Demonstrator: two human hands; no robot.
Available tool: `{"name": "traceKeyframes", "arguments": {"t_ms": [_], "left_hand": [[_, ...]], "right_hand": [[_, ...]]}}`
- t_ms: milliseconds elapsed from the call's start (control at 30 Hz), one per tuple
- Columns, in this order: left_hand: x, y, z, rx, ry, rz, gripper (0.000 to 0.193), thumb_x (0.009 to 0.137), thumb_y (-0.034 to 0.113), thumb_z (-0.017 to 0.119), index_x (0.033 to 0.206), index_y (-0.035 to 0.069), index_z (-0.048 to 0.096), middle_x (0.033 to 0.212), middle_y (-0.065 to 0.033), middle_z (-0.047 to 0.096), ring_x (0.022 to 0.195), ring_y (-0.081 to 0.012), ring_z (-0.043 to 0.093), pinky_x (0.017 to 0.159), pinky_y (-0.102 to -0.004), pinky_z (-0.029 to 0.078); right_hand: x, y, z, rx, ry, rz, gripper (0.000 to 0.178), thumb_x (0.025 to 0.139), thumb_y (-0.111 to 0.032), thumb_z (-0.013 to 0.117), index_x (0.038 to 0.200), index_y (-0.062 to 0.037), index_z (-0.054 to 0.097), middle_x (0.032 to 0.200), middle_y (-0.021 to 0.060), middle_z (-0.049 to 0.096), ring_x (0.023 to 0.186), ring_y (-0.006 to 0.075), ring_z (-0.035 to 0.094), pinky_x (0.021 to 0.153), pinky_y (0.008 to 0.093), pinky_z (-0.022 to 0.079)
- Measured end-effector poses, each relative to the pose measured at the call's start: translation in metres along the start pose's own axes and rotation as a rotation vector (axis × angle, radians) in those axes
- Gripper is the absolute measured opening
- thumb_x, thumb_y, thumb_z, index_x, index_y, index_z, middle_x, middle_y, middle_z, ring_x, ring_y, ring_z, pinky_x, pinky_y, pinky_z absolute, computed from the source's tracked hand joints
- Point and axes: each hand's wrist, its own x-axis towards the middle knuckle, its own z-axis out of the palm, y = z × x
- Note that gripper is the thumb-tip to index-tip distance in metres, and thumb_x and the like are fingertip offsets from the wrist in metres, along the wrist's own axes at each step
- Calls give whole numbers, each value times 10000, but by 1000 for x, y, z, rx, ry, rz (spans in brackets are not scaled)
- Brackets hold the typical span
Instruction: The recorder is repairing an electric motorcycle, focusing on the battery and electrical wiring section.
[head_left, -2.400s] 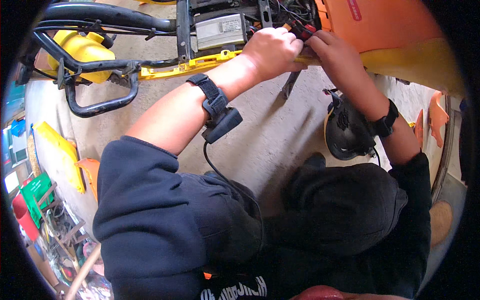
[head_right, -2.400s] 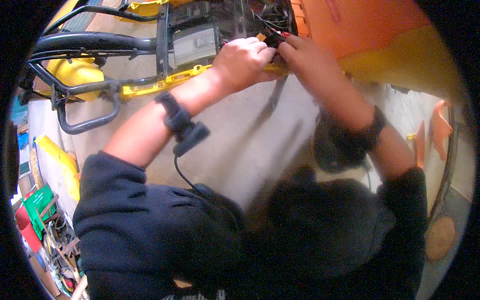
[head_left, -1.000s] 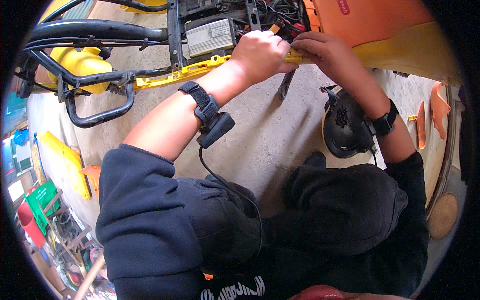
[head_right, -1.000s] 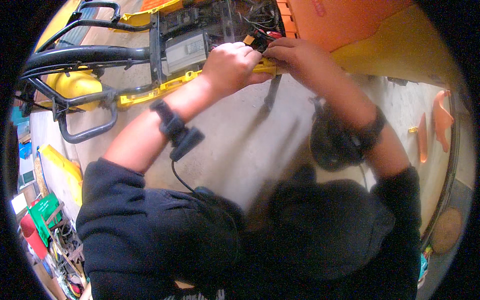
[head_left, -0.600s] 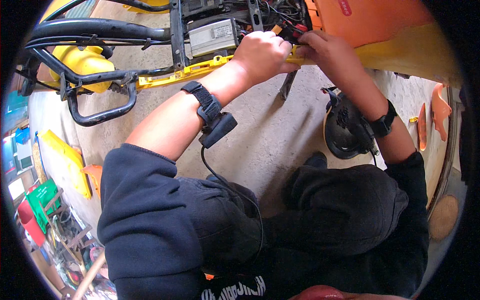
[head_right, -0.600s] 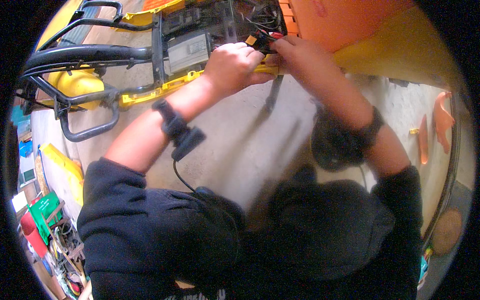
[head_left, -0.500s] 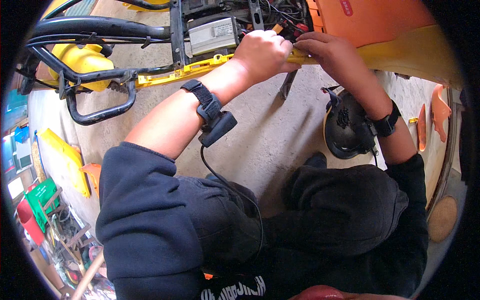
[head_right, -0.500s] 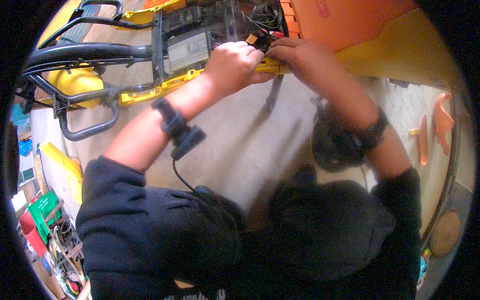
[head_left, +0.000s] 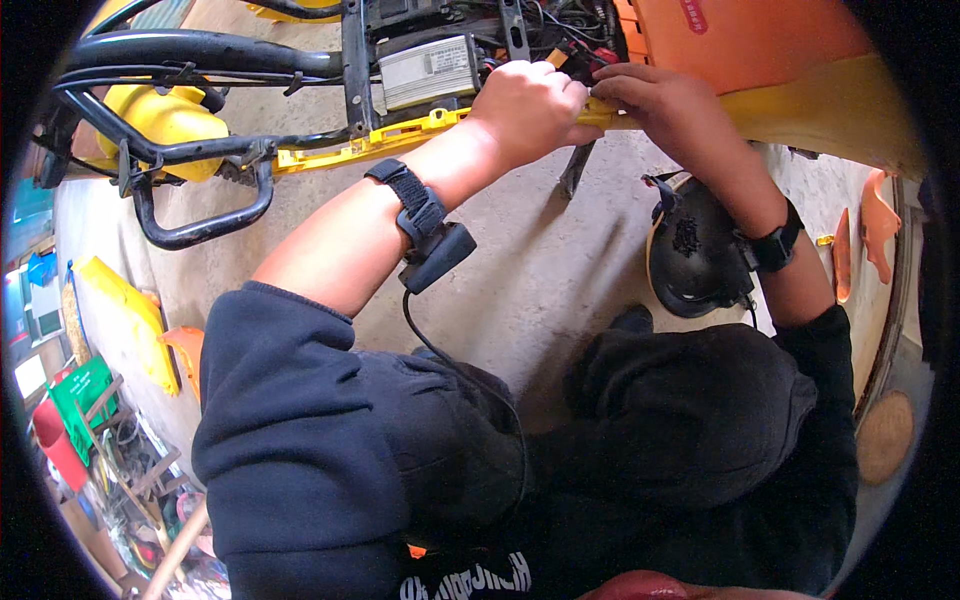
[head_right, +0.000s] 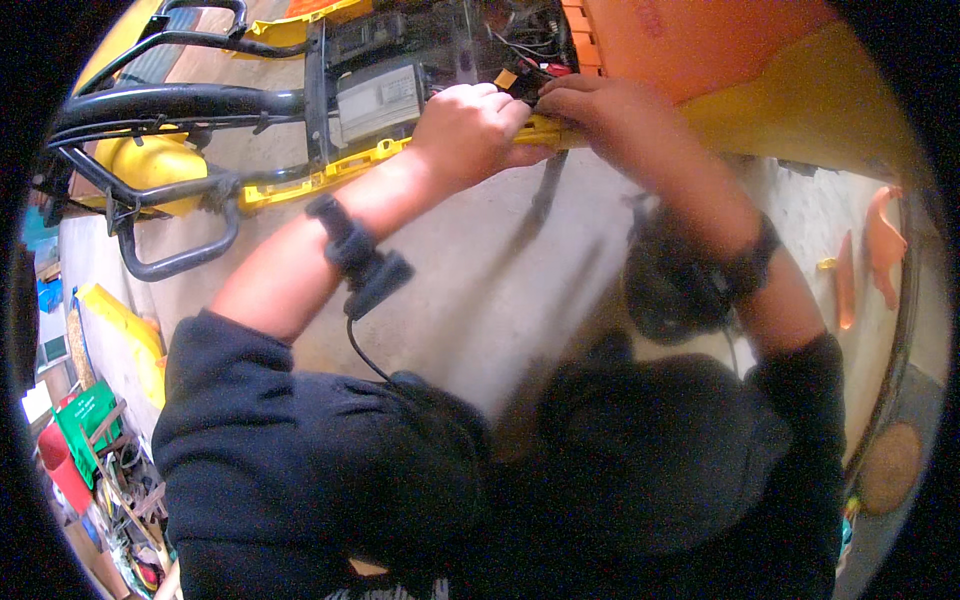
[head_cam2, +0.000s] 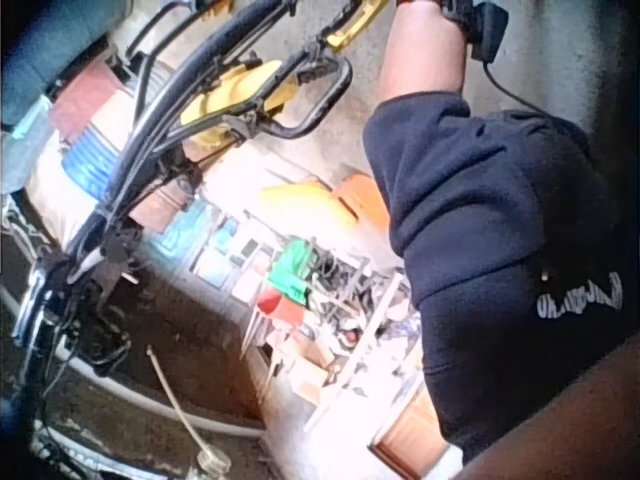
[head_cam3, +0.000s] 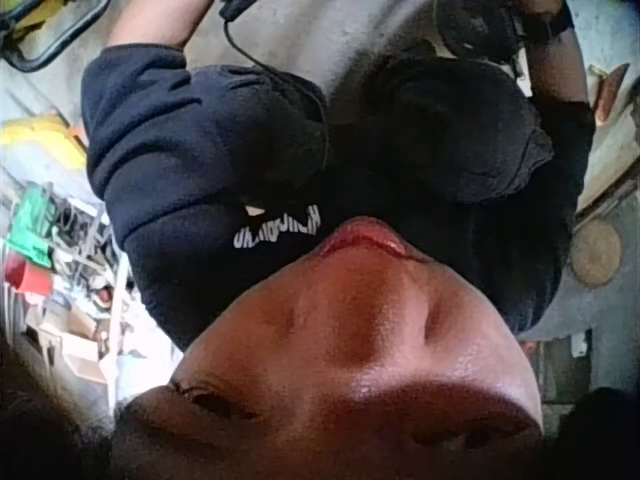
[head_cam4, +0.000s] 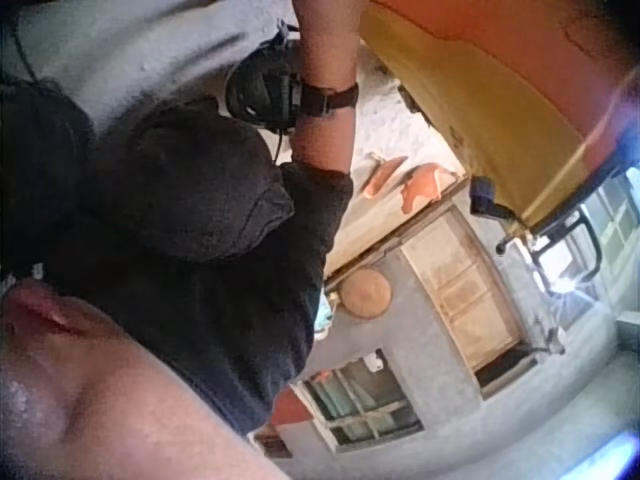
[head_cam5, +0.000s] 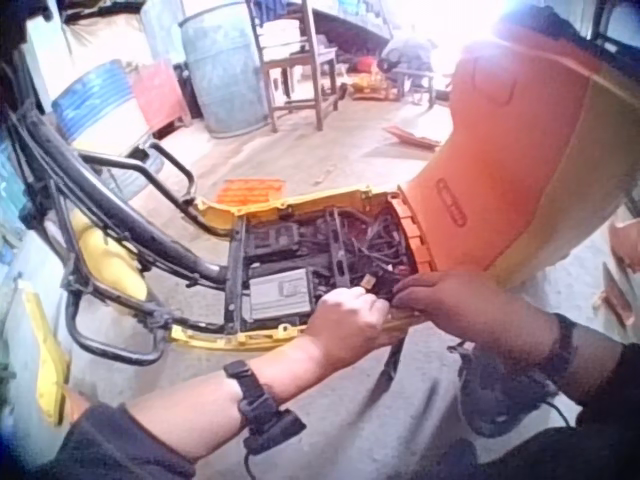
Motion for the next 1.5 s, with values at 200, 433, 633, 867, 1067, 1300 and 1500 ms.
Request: {"name": "traceKeyframes", "arguments": {"t_ms": [200,433,633,867,1067,1300,1500], "left_hand": [[1,2,-2,33,-47,-14,427,726,514,746,772,101,647,743,-57,677,712,-222,682,658,-344,546],[3,3,1,-7,8,17,444,696,515,766,755,103,612,716,-58,635,694,-237,651,621,-358,521],[10,1,-1,16,50,39,382,692,462,787,769,124,628,716,-31,642,697,-212,658,619,-340,522],[20,11,-3,11,-55,71,558,712,398,788,1125,65,614,763,-65,653,712,-240,647,636,-356,524],[29,19,-5,6,-212,22,610,712,389,809,1180,60,598,776,-118,650,703,-297,635,632,-398,496],[26,19,-13,-231,-149,-109,470,757,277,810,1113,22,640,840,-146,667,717,-303,638,677,-385,515],[32,24,-16,-295,-295,-209,436,835,200,736,1198,2,598,1002,-204,675,918,-312,671,814,-382,520]], "right_hand": [[8,-13,-3,-234,-428,331,224,842,-85,626,1066,-83,623,1007,100,674,873,327,667,711,394,536],[-9,-6,10,-3,-95,203,115,862,-135,559,967,-89,560,955,126,659,831,360,670,659,466,526],[-2,-10,16,-103,-164,384,140,840,-90,614,969,-53,575,910,152,674,820,330,675,680,409,530],[-46,-35,35,141,469,306,197,912,-248,629,909,-53,596,793,139,627,723,350,628,629,411,499],[-75,-95,134,1557,303,1329,492,942,-317,637,1253,30,477,1086,114,624,815,148,662,606,252,471],[-65,-68,130,1697,474,1173,533,948,-215,624,1381,-25,377,1304,90,546,1054,172,619,759,302,483],[-69,-73,171,1911,697,874,545,891,-237,669,1358,-63,450,1277,92,589,1118,192,599,820,338,532]]}}
